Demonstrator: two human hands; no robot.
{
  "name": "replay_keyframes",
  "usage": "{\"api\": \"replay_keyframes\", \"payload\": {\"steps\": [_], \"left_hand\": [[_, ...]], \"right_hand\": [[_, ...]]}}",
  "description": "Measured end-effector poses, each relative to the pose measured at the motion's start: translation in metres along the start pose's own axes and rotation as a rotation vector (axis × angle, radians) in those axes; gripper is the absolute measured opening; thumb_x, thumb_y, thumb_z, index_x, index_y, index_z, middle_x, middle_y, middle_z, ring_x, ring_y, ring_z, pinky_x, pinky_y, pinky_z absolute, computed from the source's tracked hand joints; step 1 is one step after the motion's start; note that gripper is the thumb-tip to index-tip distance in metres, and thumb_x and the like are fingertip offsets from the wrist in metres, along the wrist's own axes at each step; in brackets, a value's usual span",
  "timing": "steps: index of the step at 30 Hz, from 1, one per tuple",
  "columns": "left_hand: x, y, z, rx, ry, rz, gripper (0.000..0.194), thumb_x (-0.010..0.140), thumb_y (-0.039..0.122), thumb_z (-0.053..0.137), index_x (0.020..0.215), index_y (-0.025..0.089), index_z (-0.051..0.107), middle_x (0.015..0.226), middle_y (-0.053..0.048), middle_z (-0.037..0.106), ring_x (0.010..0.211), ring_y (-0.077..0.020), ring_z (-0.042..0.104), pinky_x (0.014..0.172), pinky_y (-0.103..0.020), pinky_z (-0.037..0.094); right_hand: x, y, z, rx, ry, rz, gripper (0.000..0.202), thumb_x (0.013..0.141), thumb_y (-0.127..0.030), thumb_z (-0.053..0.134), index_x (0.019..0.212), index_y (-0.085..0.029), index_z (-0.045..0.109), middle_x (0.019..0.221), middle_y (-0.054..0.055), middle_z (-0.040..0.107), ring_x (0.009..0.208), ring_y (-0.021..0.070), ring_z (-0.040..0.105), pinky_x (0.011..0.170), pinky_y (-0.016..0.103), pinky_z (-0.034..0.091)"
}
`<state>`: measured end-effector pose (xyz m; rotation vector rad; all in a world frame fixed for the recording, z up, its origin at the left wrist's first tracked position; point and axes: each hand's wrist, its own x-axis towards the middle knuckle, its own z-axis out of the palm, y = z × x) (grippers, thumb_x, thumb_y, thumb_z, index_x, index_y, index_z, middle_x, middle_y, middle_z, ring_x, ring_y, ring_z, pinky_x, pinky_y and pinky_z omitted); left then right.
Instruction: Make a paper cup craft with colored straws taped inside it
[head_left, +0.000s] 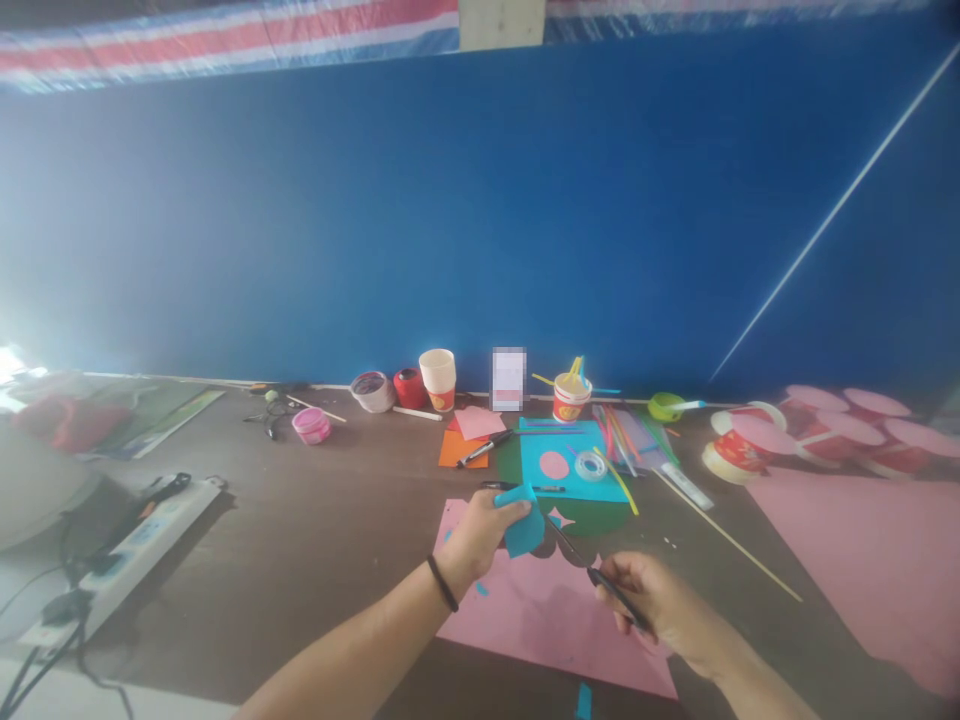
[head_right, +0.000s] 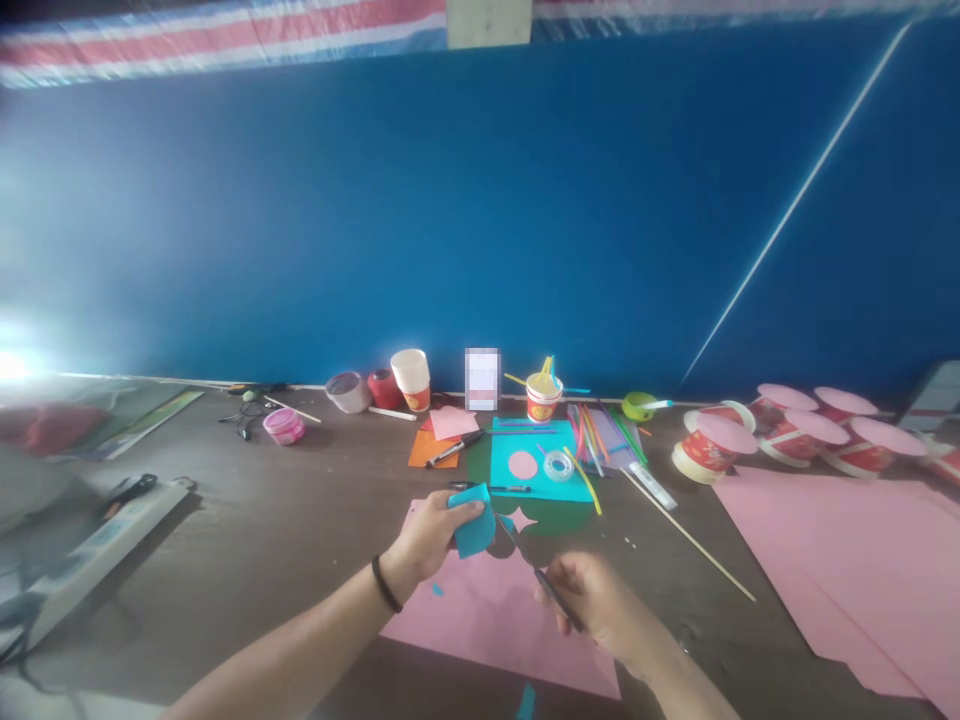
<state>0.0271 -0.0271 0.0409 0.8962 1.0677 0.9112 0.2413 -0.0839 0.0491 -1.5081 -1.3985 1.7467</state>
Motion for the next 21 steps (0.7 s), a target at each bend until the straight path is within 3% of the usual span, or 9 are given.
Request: {"api": "replay_keyframes", "payload": {"steps": [9, 13, 21], "left_hand": [[0.001, 0.004, 0.0, 0.031, -0.018, 0.016, 0.029, 0.061, 0.038, 0.072, 0.066, 0.011, 0.062, 0.057, -0.003, 0.058, 0.05, -0.0144, 0.054, 0.048, -0.026, 0.04], [0.003, 0.003, -0.003, 0.058, -0.031, 0.015, 0.029, 0.061, 0.038, 0.073, 0.068, 0.011, 0.063, 0.059, -0.004, 0.061, 0.052, -0.0153, 0.057, 0.05, -0.027, 0.042], [0.004, 0.007, -0.007, 0.099, -0.083, 0.012, 0.029, 0.063, 0.037, 0.072, 0.07, 0.01, 0.065, 0.063, -0.007, 0.064, 0.055, -0.0161, 0.059, 0.051, -0.026, 0.041]], "right_hand": [[-0.001, 0.001, -0.005, -0.042, 0.003, 0.012, 0.047, 0.066, -0.061, 0.063, 0.073, -0.015, 0.057, 0.048, -0.004, 0.052, 0.04, 0.0051, 0.035, 0.04, 0.018, 0.022], [-0.001, -0.003, -0.006, -0.054, 0.001, -0.003, 0.044, 0.064, -0.058, 0.066, 0.067, -0.015, 0.056, 0.048, -0.004, 0.053, 0.041, 0.0058, 0.039, 0.042, 0.018, 0.023], [-0.001, -0.008, -0.008, -0.1, 0.011, 0.043, 0.034, 0.064, -0.047, 0.07, 0.065, -0.016, 0.056, 0.042, -0.005, 0.052, 0.037, 0.0046, 0.035, 0.041, 0.018, 0.022]]}}
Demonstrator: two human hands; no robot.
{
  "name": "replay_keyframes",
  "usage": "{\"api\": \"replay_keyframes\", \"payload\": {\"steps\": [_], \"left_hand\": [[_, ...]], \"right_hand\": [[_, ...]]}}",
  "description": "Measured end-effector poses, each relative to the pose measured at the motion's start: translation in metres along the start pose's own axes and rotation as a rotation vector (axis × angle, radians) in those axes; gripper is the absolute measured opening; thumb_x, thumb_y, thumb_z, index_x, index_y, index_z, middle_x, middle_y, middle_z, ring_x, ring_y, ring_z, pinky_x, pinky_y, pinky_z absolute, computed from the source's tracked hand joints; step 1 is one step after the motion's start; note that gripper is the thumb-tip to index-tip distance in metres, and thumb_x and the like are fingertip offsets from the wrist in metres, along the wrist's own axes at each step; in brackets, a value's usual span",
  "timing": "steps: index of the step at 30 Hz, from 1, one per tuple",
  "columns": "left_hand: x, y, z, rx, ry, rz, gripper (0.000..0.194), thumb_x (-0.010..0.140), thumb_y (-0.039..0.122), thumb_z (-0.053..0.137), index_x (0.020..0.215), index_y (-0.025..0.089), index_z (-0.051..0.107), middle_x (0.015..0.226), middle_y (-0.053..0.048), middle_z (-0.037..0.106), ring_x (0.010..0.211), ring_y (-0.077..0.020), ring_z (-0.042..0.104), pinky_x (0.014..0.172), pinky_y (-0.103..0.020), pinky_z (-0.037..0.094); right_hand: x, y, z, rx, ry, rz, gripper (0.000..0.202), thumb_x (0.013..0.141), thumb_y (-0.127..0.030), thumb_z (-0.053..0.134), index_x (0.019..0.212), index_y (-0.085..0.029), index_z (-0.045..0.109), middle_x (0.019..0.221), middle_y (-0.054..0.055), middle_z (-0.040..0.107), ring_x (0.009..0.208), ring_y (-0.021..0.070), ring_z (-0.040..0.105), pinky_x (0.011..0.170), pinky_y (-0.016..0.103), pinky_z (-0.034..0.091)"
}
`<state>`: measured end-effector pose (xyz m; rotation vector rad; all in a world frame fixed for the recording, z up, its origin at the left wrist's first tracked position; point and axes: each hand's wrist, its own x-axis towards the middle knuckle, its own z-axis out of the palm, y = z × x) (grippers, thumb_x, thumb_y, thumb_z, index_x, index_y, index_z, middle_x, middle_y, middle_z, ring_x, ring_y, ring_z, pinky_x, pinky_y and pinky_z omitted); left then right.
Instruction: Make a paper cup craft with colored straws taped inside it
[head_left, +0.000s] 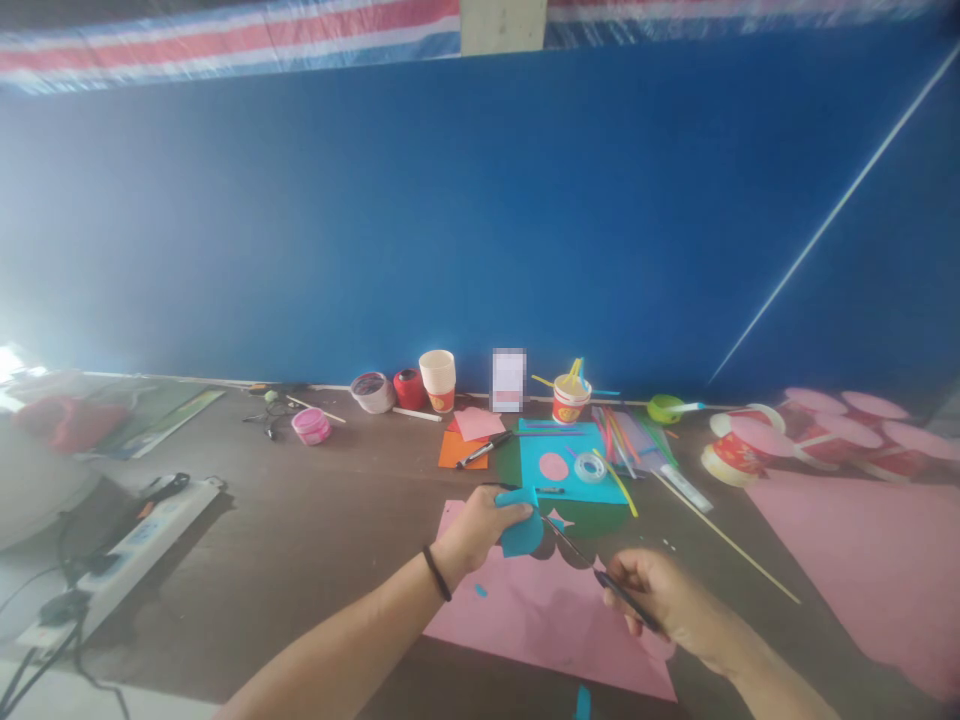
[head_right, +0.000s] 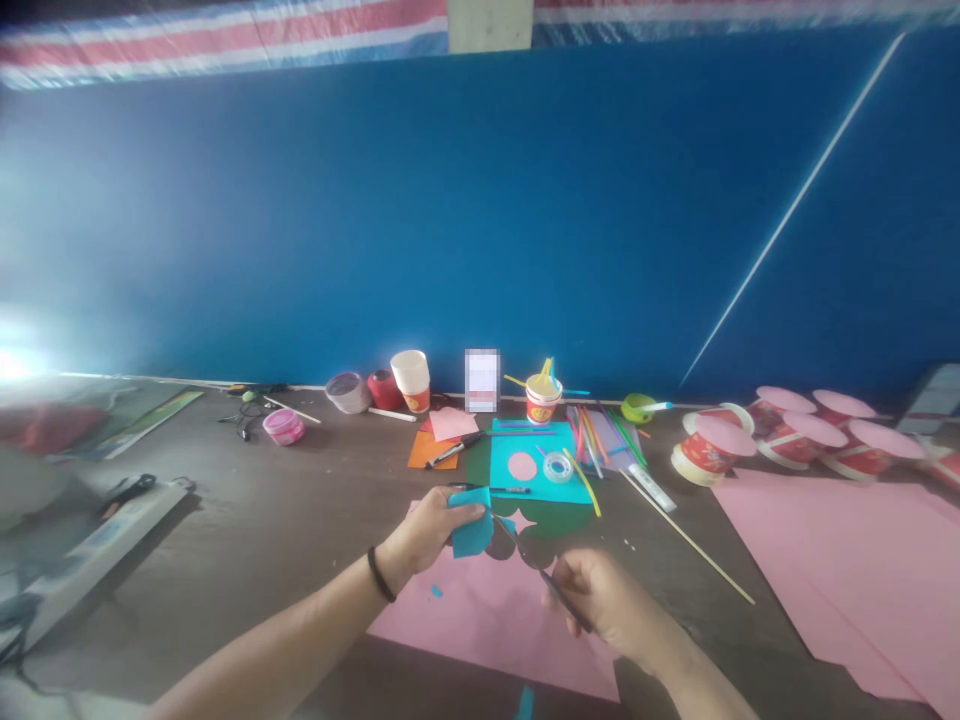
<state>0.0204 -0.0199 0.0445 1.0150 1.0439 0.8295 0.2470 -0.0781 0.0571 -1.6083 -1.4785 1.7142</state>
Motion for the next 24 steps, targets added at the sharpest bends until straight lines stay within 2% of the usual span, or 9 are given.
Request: {"api": "replay_keyframes", "payload": {"steps": [7, 17, 24], "left_hand": [[-0.0001, 0.0022, -0.0004, 0.016, -0.05, -0.011, 0.031, 0.062, 0.038, 0.073, 0.071, 0.009, 0.066, 0.06, -0.006, 0.063, 0.05, -0.0143, 0.055, 0.046, -0.024, 0.038], [-0.0005, 0.0037, -0.0008, 0.003, -0.09, -0.029, 0.028, 0.063, 0.034, 0.072, 0.077, 0.01, 0.068, 0.064, -0.006, 0.063, 0.054, -0.0144, 0.056, 0.05, -0.025, 0.042], [-0.0021, 0.0018, 0.0028, -0.201, -0.029, -0.075, 0.029, 0.056, 0.031, 0.077, 0.074, 0.009, 0.068, 0.064, -0.006, 0.064, 0.054, -0.0139, 0.057, 0.054, -0.026, 0.045]], "right_hand": [[0.0009, 0.0023, -0.0008, -0.005, -0.009, -0.021, 0.039, 0.065, -0.053, 0.066, 0.065, -0.016, 0.055, 0.044, -0.005, 0.053, 0.039, 0.0051, 0.036, 0.041, 0.018, 0.022], [0.0016, 0.0048, -0.0018, 0.01, -0.013, -0.022, 0.043, 0.062, -0.056, 0.067, 0.067, -0.016, 0.054, 0.045, -0.005, 0.052, 0.04, 0.0055, 0.038, 0.04, 0.018, 0.02], [0.0017, 0.0052, 0.0002, 0.027, 0.007, -0.034, 0.046, 0.062, -0.06, 0.066, 0.067, -0.016, 0.053, 0.043, -0.005, 0.051, 0.038, 0.0044, 0.032, 0.039, 0.018, 0.02]]}}
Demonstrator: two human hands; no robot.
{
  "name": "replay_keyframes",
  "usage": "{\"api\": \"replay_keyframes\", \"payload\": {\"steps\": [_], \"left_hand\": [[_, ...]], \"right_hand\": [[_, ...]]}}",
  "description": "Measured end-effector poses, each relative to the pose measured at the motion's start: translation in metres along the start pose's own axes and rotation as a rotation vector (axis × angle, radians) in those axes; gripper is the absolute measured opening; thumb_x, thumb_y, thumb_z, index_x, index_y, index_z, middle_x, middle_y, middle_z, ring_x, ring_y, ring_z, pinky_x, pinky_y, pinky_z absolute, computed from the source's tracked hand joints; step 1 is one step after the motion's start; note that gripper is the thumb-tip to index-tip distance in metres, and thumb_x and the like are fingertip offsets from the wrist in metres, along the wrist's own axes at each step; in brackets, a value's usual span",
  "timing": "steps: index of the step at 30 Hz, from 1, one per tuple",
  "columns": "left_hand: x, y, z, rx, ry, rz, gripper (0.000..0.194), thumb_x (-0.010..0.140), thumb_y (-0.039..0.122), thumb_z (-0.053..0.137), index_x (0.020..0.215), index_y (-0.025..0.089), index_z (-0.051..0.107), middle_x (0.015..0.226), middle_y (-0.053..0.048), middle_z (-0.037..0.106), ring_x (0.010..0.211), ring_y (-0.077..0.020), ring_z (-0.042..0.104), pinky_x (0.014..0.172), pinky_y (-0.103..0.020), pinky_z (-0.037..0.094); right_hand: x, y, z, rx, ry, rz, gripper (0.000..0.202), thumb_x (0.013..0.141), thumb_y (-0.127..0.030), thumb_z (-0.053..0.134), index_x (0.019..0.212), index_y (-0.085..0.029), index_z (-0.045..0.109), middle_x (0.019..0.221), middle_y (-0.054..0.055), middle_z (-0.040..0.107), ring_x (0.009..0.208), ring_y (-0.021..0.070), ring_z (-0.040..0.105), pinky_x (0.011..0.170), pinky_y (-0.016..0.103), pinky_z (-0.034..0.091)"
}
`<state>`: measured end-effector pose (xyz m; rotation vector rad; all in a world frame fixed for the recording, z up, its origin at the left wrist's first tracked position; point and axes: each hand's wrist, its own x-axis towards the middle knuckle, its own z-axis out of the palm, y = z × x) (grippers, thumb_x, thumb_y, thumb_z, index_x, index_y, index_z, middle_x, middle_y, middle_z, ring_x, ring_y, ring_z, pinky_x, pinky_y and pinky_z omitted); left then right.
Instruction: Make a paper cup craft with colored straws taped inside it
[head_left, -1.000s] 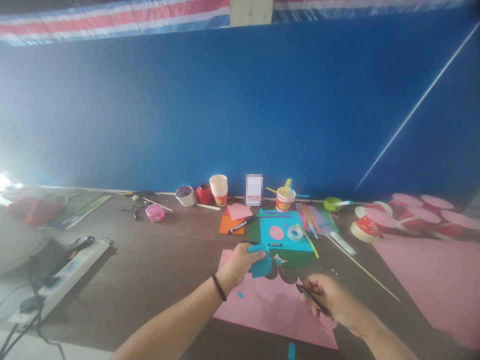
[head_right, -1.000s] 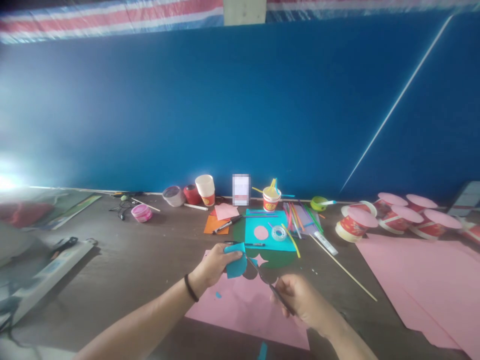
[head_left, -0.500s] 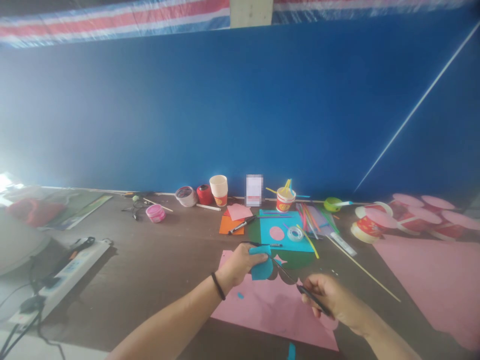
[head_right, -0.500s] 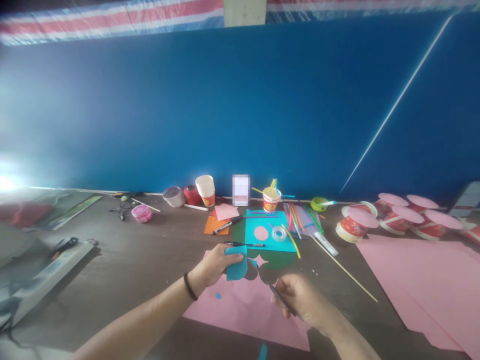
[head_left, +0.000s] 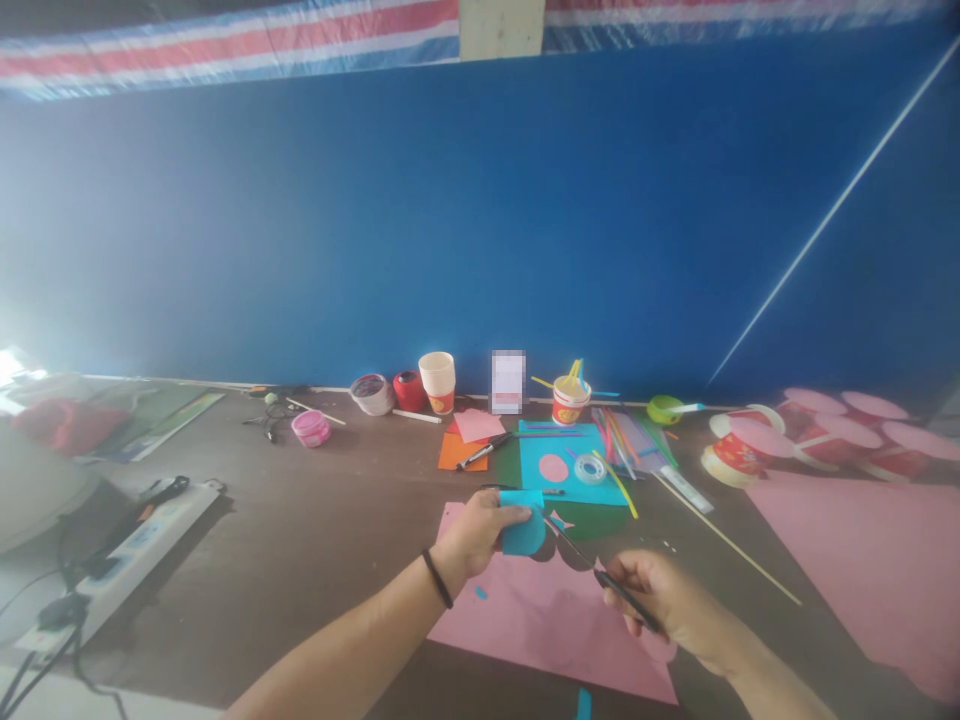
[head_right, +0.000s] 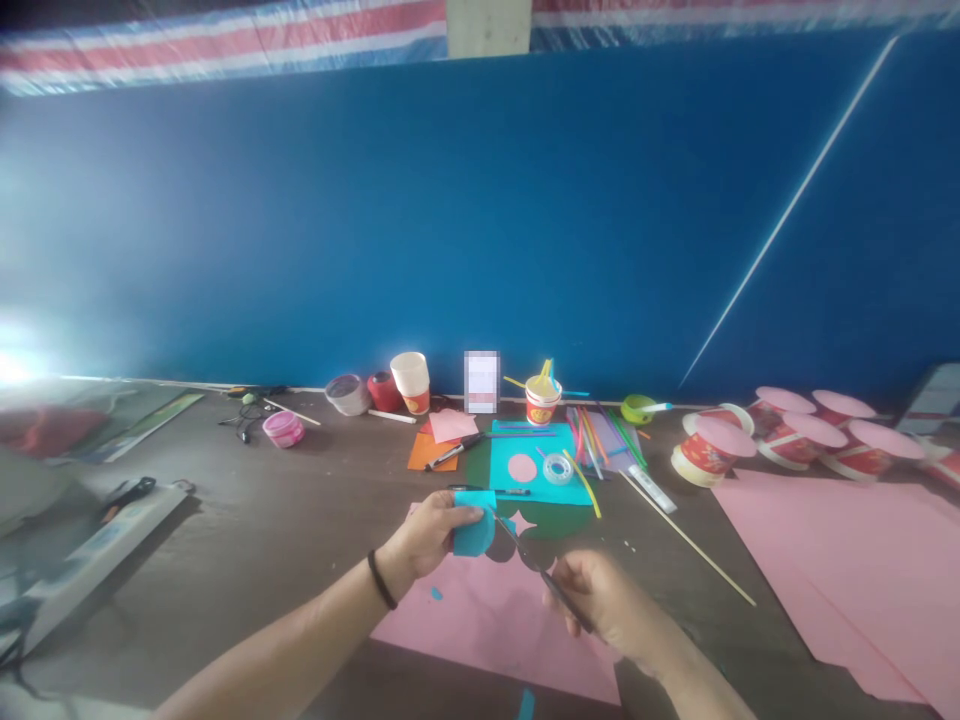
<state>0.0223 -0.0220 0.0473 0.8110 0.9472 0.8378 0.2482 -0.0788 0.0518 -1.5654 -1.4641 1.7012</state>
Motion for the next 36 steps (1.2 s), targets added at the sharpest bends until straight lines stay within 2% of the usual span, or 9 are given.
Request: {"api": "replay_keyframes", "payload": {"steps": [5, 12, 23, 36], "left_hand": [[-0.002, -0.003, 0.004, -0.033, 0.025, 0.024, 0.029, 0.057, 0.034, 0.076, 0.069, 0.009, 0.068, 0.06, -0.004, 0.062, 0.05, -0.0109, 0.053, 0.054, -0.025, 0.044], [-0.002, -0.003, 0.004, 0.017, 0.02, 0.046, 0.031, 0.057, 0.034, 0.076, 0.074, 0.008, 0.069, 0.06, -0.004, 0.063, 0.051, -0.012, 0.055, 0.055, -0.025, 0.043], [0.0, 0.0, 0.001, 0.113, -0.004, 0.033, 0.029, 0.06, 0.033, 0.072, 0.074, 0.007, 0.068, 0.06, -0.006, 0.063, 0.051, -0.014, 0.057, 0.05, -0.026, 0.043], [0.001, 0.005, 0.0, 0.167, -0.021, -0.015, 0.032, 0.056, 0.033, 0.074, 0.074, 0.007, 0.07, 0.062, -0.007, 0.065, 0.052, -0.0142, 0.056, 0.05, -0.026, 0.044]], "right_hand": [[0.0, 0.004, 0.001, 0.018, -0.025, -0.006, 0.046, 0.063, -0.061, 0.065, 0.068, -0.016, 0.053, 0.044, -0.005, 0.051, 0.038, 0.0035, 0.031, 0.039, 0.018, 0.019], [0.001, 0.005, 0.001, 0.018, -0.027, 0.002, 0.047, 0.064, -0.061, 0.065, 0.067, -0.016, 0.051, 0.045, -0.005, 0.051, 0.039, 0.004, 0.033, 0.038, 0.017, 0.019], [-0.004, -0.007, -0.002, -0.037, -0.035, 0.012, 0.035, 0.066, -0.046, 0.07, 0.067, -0.015, 0.053, 0.048, -0.004, 0.053, 0.044, 0.0059, 0.043, 0.041, 0.017, 0.024], [-0.003, -0.011, -0.002, -0.017, -0.034, 0.027, 0.034, 0.063, -0.042, 0.073, 0.064, -0.015, 0.053, 0.048, -0.005, 0.055, 0.045, 0.0066, 0.047, 0.043, 0.017, 0.028]]}}
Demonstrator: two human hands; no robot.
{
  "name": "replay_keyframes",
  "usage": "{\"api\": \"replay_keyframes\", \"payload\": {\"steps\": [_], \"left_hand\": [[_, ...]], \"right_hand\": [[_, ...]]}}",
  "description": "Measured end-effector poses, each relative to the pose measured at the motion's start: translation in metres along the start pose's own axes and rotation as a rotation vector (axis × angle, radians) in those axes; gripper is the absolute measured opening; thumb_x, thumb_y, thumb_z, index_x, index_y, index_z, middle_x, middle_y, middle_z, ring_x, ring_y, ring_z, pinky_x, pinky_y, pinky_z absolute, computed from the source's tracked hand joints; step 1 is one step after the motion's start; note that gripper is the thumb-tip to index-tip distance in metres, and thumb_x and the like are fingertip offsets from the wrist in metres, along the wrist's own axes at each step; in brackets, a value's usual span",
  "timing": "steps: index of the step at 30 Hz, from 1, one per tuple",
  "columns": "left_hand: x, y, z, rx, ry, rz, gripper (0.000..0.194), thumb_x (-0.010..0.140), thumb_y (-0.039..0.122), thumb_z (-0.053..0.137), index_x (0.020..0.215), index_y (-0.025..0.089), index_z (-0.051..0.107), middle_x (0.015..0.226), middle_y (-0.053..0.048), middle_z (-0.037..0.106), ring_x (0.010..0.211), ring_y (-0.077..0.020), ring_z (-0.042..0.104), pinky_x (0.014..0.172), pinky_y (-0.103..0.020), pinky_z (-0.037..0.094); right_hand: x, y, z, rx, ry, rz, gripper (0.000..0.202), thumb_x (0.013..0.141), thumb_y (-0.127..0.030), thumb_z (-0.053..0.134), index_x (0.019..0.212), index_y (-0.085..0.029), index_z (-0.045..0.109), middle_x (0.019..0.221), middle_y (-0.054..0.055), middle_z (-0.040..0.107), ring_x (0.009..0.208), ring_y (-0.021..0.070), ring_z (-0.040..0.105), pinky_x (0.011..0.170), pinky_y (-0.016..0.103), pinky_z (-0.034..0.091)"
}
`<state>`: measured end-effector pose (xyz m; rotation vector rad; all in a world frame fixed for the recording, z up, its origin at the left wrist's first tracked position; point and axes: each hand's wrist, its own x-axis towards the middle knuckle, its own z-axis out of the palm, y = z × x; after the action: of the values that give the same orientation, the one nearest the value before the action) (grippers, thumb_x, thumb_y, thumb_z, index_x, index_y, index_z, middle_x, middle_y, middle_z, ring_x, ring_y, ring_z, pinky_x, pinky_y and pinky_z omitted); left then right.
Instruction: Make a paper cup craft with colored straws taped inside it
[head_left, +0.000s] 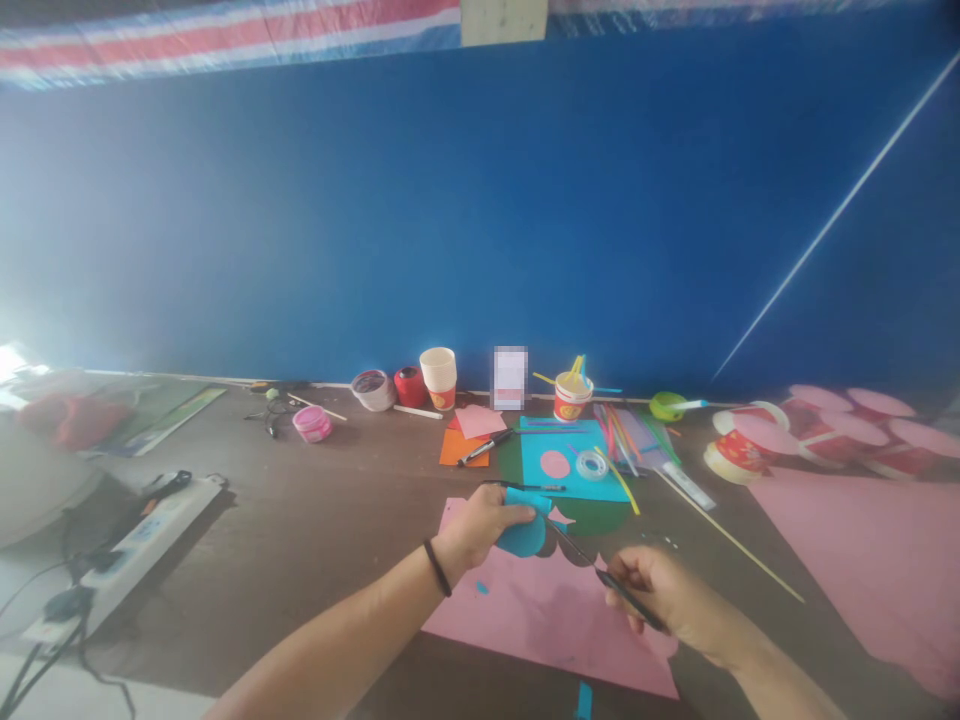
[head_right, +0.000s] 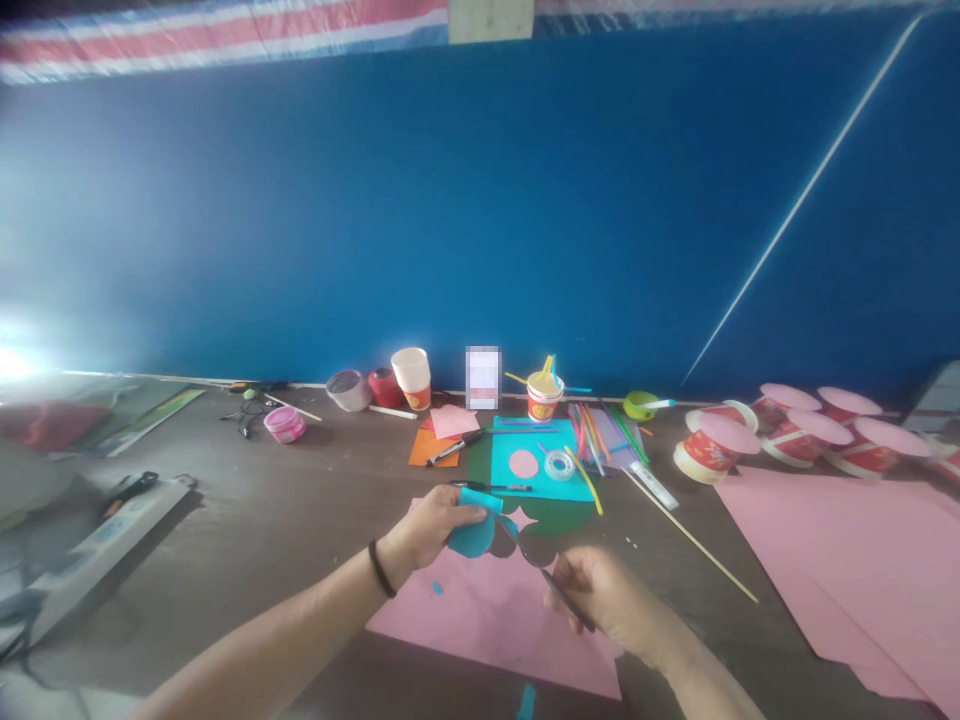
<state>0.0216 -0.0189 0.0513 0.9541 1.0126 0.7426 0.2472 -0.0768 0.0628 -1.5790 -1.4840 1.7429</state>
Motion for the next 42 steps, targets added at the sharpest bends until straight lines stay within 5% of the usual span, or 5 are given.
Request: {"api": "replay_keyframes", "payload": {"steps": [16, 32, 42], "left_hand": [[-0.002, 0.005, 0.001, 0.034, -0.068, -0.023, 0.025, 0.054, 0.031, 0.073, 0.064, 0.009, 0.067, 0.057, -0.005, 0.063, 0.049, -0.0141, 0.055, 0.051, -0.027, 0.044], [-0.011, 0.017, 0.0, 0.097, -0.203, -0.07, 0.03, 0.057, 0.025, 0.069, 0.081, 0.007, 0.073, 0.08, -0.014, 0.071, 0.054, -0.0157, 0.059, 0.053, -0.027, 0.045], [-0.006, 0.01, -0.006, 0.105, -0.267, -0.13, 0.025, 0.056, 0.025, 0.073, 0.077, 0.011, 0.073, 0.081, -0.011, 0.071, 0.055, -0.0145, 0.059, 0.056, -0.027, 0.046]], "right_hand": [[-0.007, -0.01, -0.002, 0.004, -0.043, -0.032, 0.035, 0.064, -0.044, 0.072, 0.066, -0.014, 0.055, 0.053, -0.003, 0.057, 0.045, 0.0049, 0.046, 0.041, 0.015, 0.027], [-0.001, -0.002, -0.004, -0.06, -0.06, -0.012, 0.034, 0.061, -0.041, 0.074, 0.063, -0.015, 0.052, 0.054, -0.003, 0.058, 0.046, 0.0066, 0.049, 0.043, 0.016, 0.034], [-0.011, -0.007, -0.008, -0.027, -0.099, -0.047, 0.033, 0.065, -0.041, 0.074, 0.066, -0.015, 0.055, 0.058, -0.001, 0.062, 0.049, 0.0082, 0.051, 0.047, 0.018, 0.036]]}}
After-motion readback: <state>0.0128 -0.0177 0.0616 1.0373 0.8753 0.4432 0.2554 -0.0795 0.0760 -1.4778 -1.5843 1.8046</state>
